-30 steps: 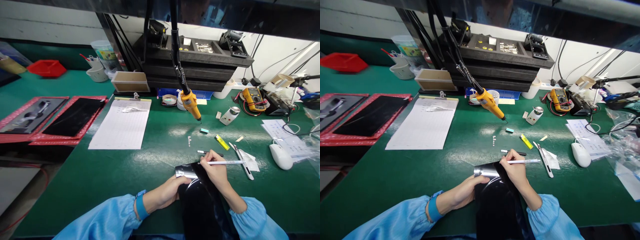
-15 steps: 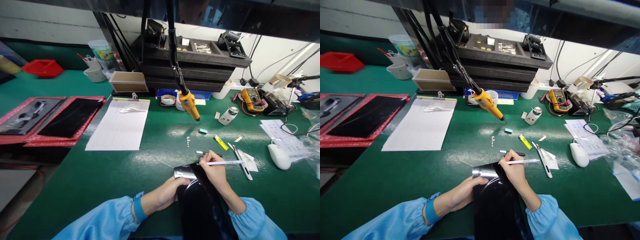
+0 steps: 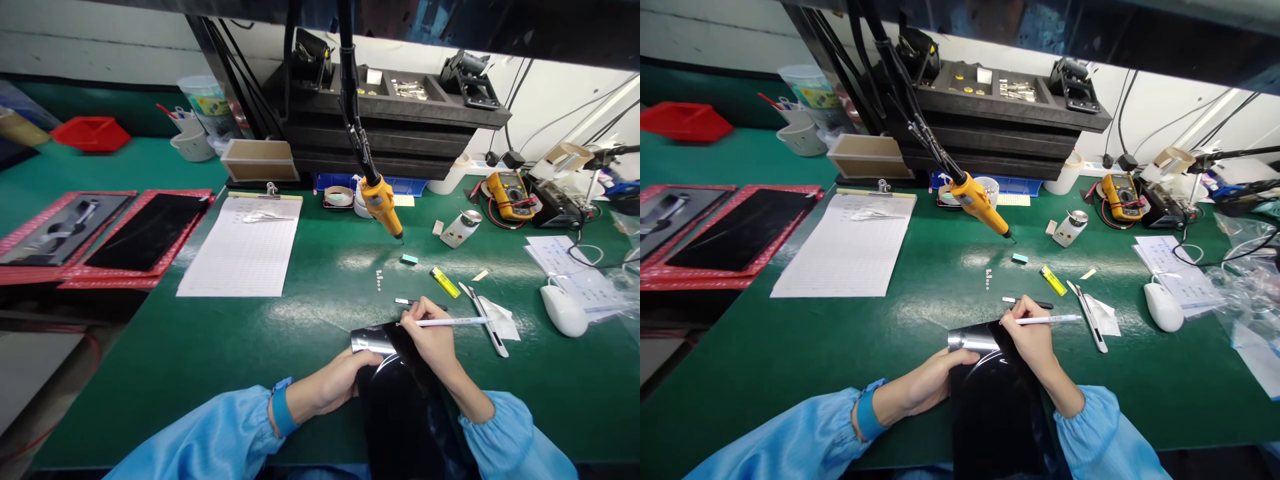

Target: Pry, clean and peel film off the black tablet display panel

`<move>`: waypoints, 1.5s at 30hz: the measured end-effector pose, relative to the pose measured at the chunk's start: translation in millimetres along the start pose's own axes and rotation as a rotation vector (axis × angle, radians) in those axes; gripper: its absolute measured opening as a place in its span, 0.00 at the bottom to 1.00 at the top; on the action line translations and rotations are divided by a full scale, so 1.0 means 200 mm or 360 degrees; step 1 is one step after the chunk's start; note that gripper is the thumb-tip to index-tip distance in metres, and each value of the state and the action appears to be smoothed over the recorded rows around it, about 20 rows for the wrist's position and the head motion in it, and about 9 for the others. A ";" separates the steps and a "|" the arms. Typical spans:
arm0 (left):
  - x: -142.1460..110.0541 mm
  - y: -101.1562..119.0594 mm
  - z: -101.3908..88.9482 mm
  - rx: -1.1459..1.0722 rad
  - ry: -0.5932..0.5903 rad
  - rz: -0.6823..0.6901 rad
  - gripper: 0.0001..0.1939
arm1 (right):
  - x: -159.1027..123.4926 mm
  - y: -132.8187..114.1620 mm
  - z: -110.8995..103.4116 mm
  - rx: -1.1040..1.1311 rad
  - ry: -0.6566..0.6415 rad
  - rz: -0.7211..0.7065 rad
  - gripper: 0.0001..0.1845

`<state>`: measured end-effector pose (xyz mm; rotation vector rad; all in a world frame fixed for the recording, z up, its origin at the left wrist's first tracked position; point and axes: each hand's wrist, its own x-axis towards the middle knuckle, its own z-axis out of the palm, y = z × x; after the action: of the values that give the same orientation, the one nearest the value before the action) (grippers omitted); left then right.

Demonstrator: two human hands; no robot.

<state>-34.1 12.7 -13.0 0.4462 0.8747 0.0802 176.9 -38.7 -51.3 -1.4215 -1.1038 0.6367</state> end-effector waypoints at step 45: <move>-0.01 0.01 0.00 -0.0035 -0.0044 0.0050 0.20 | 0.03 -0.09 -0.01 -0.0166 0.0307 -0.0104 0.32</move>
<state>-35.1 14.9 -10.5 0.4393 0.8391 0.1121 176.7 -35.3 -33.2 -1.4961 -1.0377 0.3909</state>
